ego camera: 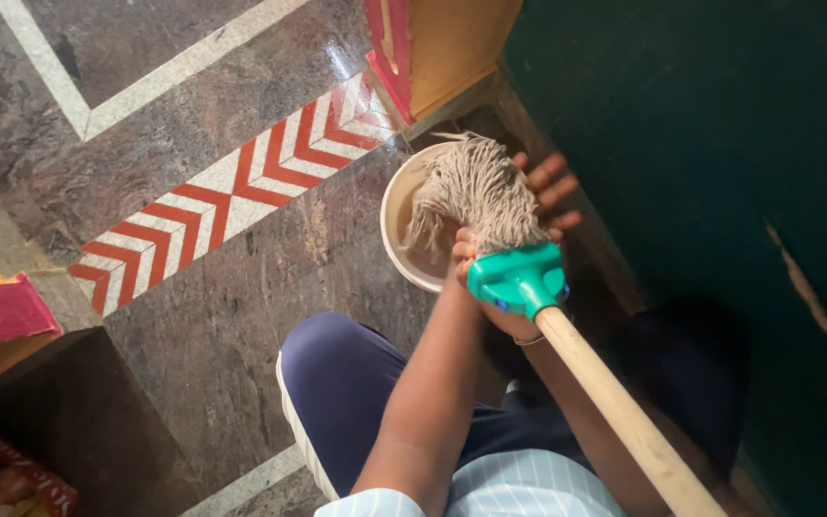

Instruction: The person kneels to wring a mop head in a bucket of water, then stands and mops the tiled entryway floor, moving the mop back and forth across the surface and along the baseboards.

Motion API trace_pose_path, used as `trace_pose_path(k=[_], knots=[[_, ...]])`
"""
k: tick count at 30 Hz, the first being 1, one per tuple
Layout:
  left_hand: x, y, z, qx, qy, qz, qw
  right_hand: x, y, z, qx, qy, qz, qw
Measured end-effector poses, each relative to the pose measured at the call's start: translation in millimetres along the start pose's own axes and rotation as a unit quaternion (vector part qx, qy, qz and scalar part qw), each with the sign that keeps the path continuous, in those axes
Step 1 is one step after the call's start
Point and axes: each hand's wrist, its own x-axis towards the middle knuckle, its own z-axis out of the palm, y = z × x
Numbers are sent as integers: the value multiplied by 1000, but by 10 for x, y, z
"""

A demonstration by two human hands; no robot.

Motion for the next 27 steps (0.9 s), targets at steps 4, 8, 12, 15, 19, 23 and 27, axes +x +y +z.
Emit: trace_pose_path(k=[4, 8, 12, 15, 19, 23, 27], knots=[[-66, 334, -24, -50, -109, -34, 992, -57, -230, 149, -94, 35, 71, 992], [-159, 606, -147, 30, 0, -101, 994, -31, -501, 463, -196, 88, 197, 957], [-96, 792, -168, 151, 256, -193, 935, 148, -673, 753, -277, 130, 271, 913], [70, 807, -133, 309, 361, -242, 846, 291, -657, 802, -361, 215, 262, 869], [346, 797, -130, 798, 175, -136, 560, 521, -537, 741, -428, 306, 239, 816], [561, 815, -196, 892, 105, -79, 433, 719, -456, 630, -482, 353, 185, 780], [550, 810, -205, 881, 158, -130, 426, 806, -359, 445, -472, 371, 118, 791]])
